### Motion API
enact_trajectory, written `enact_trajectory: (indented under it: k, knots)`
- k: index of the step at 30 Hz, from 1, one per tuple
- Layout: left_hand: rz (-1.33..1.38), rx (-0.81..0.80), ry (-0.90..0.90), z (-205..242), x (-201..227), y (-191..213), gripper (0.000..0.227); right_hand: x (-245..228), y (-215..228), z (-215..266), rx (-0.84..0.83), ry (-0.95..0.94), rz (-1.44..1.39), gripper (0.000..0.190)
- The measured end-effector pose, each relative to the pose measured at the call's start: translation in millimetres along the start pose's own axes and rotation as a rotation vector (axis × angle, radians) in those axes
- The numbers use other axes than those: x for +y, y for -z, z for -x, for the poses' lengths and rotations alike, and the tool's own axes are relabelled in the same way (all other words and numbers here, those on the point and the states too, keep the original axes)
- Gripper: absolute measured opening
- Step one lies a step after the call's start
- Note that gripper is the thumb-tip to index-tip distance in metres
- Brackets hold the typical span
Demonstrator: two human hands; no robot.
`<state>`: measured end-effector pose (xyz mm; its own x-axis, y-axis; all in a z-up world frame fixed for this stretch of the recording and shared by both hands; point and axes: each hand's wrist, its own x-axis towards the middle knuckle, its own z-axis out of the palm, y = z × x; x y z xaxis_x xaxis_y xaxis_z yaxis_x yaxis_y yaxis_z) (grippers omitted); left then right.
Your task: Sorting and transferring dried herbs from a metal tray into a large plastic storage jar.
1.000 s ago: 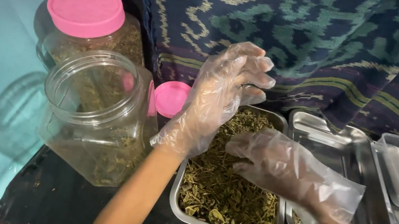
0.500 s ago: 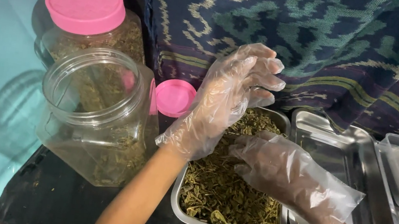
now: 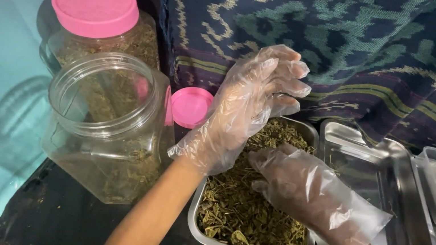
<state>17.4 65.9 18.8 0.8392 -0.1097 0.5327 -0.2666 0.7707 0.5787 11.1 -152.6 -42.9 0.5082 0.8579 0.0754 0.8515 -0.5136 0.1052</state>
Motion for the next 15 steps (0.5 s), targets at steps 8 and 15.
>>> enact_trajectory:
  k: [8,15]
  knots:
    - [0.049,0.010,0.000,1,-1,1,0.037,34,-101,25,0.561,0.419,1.741,0.069]
    - [0.039,0.004,-0.012,-1,-6,9,0.035,64,-142,49,0.636,0.427,1.823,0.063]
